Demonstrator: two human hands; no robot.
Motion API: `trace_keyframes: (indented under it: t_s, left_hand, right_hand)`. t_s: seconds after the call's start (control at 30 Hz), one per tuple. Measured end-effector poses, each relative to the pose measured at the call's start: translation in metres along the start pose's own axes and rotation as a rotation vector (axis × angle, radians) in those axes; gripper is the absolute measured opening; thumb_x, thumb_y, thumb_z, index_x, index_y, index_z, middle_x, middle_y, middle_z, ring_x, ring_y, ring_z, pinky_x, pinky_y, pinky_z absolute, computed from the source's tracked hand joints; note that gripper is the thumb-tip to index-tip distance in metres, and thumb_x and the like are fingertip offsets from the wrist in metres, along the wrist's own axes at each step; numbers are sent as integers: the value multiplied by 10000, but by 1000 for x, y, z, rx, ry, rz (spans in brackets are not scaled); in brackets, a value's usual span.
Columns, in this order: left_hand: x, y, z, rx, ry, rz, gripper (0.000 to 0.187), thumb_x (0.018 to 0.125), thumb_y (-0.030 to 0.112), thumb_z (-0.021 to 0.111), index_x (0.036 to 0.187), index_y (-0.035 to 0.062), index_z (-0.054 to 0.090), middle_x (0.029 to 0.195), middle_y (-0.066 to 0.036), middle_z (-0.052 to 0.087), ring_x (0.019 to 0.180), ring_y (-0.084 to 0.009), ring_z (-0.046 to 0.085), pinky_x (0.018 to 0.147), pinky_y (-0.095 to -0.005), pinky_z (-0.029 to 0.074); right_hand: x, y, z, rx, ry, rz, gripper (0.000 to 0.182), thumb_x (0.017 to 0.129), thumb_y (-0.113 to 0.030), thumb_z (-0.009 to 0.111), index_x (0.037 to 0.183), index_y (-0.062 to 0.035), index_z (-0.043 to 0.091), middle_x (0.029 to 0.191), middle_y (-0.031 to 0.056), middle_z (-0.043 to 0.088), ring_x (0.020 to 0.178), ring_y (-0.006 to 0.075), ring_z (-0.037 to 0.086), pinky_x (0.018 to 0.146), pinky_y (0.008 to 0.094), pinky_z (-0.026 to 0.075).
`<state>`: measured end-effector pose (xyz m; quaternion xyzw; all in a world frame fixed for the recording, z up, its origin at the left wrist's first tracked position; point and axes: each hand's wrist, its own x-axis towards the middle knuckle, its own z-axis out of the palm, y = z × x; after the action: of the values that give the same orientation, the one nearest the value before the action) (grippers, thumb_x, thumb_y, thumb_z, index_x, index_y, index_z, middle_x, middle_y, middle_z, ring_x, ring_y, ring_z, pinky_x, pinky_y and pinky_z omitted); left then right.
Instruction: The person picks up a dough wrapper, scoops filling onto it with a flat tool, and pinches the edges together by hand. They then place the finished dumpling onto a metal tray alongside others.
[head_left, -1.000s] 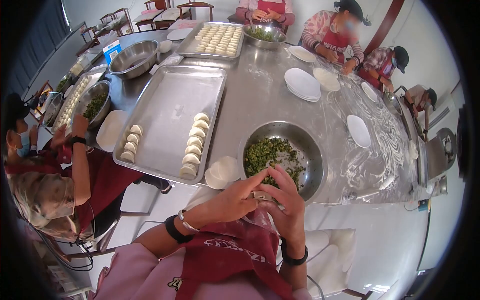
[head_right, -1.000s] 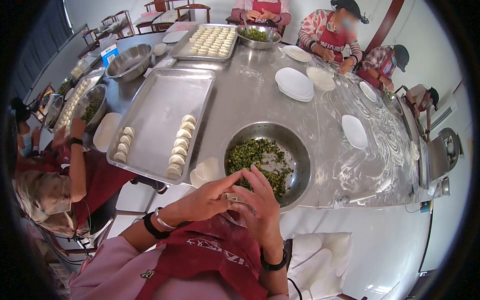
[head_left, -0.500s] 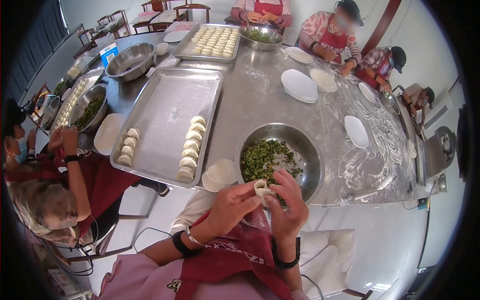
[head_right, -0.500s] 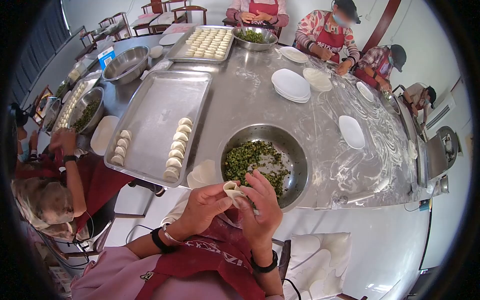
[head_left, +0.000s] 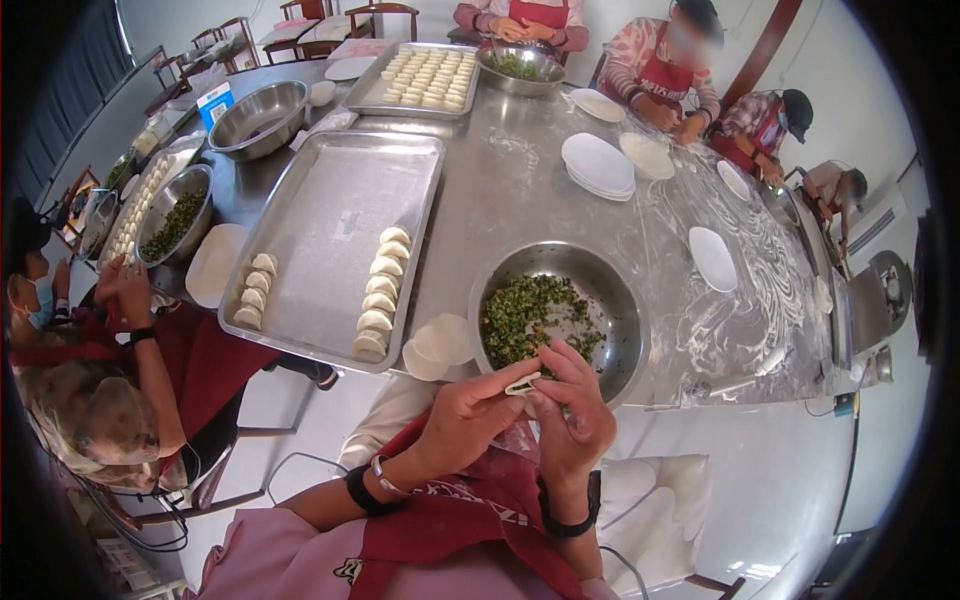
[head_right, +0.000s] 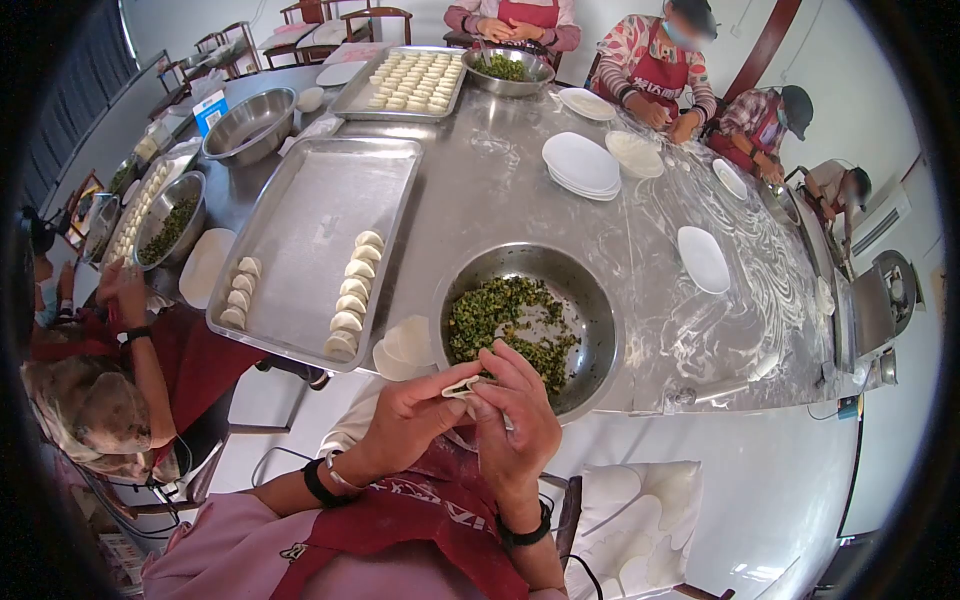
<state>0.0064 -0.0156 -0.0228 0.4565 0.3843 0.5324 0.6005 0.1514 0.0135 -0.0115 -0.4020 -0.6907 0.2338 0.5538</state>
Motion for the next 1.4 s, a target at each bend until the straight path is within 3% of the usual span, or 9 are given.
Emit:
trace_keyframes:
  t_s: [0.13,0.23,0.4,0.7,0.93,1.03,1.13,1.33,1.4]
  left_hand:
    - [-1,-3,2,55,2,71,435,985,0,554,1419,29,539,1125,-46,686,964,-54,618,790,-194,508]
    - [0,-9,-4,68,10,-47,450,974,-13,546,1421,42,542,1079,-40,706,927,-38,606,748,-183,491]
    - [2,-4,-1,29,19,-31,454,975,-4,542,1428,30,529,1025,-52,720,911,-47,614,770,-198,499]
    - [2,-12,-5,181,-57,43,559,954,-40,498,1500,-26,380,1108,-110,670,918,-95,607,789,-253,509]
    - [6,-13,-11,113,-100,-45,582,929,-48,507,1496,-40,374,1037,-91,641,837,-82,574,732,-252,492]
    - [6,-2,-14,167,-161,-122,551,995,10,535,1514,-17,352,1172,-66,635,978,-84,600,850,-250,507]
    - [3,-8,-11,188,-131,-9,614,948,-23,519,1530,-6,324,1017,-60,634,869,-73,570,743,-248,489]
    - [6,0,-3,36,-105,-20,577,964,-4,531,1511,-4,347,1001,-63,631,880,-76,570,757,-251,486]
    - [2,-8,-6,165,-92,-28,576,965,-8,529,1510,0,344,1005,-73,632,897,-82,578,773,-254,489]
  right_hand:
    - [-3,4,0,85,12,31,159,765,30,757,902,-7,686,1132,186,720,1190,390,630,1001,447,492]
    - [-4,9,-4,50,-33,28,204,770,17,753,967,9,702,1175,197,702,1230,399,602,1008,447,485]
    - [4,-1,-7,49,-109,105,325,769,-38,770,1084,16,711,1250,200,670,1288,396,556,1016,441,478]
    - [-3,12,-3,-42,-173,-36,177,731,-20,768,901,-26,722,1131,145,726,1212,374,616,995,433,503]
    - [3,3,-4,-57,-166,49,237,721,-6,763,957,-10,733,1140,158,722,1213,384,612,1008,443,496]
    - [6,-1,-2,41,-145,86,250,719,-4,769,966,-6,733,1134,158,723,1211,387,612,1009,447,493]
    - [5,3,-3,92,-175,68,222,720,4,771,938,-7,732,1101,155,731,1189,377,627,1001,443,497]
    - [-5,11,2,54,-117,29,181,725,6,770,901,-8,729,1059,146,739,1153,359,648,983,427,507]
    - [-7,15,3,32,-98,7,205,726,-4,775,926,-8,728,1092,147,734,1176,365,636,984,426,507]
